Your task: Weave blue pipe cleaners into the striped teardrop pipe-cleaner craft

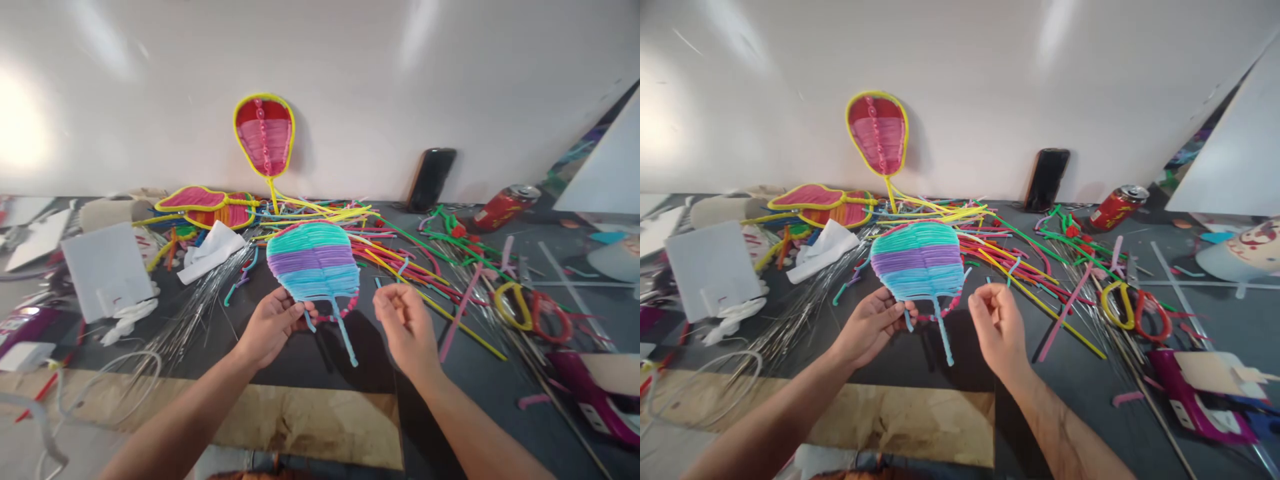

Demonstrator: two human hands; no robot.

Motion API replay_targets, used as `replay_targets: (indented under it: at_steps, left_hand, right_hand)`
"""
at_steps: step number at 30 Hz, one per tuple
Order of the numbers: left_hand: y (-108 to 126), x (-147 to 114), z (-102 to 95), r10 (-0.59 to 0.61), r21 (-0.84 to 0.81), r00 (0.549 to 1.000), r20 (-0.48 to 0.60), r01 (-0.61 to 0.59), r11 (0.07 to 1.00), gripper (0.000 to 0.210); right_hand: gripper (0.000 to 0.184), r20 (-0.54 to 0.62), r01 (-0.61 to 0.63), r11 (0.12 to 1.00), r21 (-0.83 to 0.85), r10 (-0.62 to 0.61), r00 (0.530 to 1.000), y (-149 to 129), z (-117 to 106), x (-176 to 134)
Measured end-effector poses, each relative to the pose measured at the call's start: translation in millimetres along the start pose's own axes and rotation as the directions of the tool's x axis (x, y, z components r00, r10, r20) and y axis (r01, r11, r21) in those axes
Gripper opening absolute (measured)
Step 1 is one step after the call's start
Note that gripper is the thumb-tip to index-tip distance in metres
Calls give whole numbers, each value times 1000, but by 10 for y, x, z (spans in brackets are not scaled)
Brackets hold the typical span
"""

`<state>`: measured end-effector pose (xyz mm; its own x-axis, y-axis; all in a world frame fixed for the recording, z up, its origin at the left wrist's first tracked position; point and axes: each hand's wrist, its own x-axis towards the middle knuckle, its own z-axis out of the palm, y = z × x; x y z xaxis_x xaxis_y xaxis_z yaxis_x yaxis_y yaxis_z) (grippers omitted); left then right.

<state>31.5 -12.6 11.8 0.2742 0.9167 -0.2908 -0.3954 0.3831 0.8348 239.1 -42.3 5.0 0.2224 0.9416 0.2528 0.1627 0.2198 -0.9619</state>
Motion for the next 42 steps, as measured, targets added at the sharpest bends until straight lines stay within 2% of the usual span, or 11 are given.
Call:
replay_targets:
  at_steps: [3, 7, 9, 14, 17, 19, 22, 24, 31, 37, 42]
  left_hand:
    - [21, -16, -17, 6, -5, 999, 45, -6, 1000, 23]
    - [22, -53, -14, -23, 15, 994, 105, 22, 1000, 19]
    - [25, -61, -12, -44, 18, 993, 114, 42, 999, 18]
    - [19, -26, -47, 23, -54, 986, 162, -15, 998, 15]
    - [-20, -3, -60, -3, -109, 981, 196, 24, 994, 20]
    - [-56, -5, -34, -37, -75, 974, 223, 55, 996, 30]
    - [-110, -29, 41, -81, -33, 920, 382, 101, 994, 46]
    - [-148, -38, 79, -82, -49, 903, 421, 113, 992, 45]
    - [-254, 23, 24, -51, -60, 988, 147, 61, 996, 18]
    - [-270, 25, 48, 17, -72, 1000, 12, -16, 997, 23]
    - [-245, 15, 68, -2, -72, 1000, 18, 4, 997, 20]
  right_hand:
    - [28, 98, -310, 884, 350, 294, 951, 72, 13, 75]
    - [28, 396, -597, 659, 458, 450, 800, 50, 82, 54]
    - [26, 426, -628, 627, 462, 464, 777, 23, 107, 19]
    - [22, 397, -604, 593, 532, 455, 797, 7, 141, -17]
    - [21, 387, -587, 550, 594, 444, 808, 22, 158, -23]
    - [19, 369, -558, 569, 604, 421, 829, 46, 172, -38]
    - [18, 338, -503, 671, 544, 374, 864, 91, 196, -79]
    - [19, 336, -471, 740, 480, 341, 878, 107, 208, -106]
    - [21, 416, -378, 898, 226, 262, 871, 32, 235, -142]
    - [22, 456, -404, 888, 218, 274, 847, 36, 240, -139]
    - [24, 492, -470, 831, 296, 289, 821, 55, 228, -121]
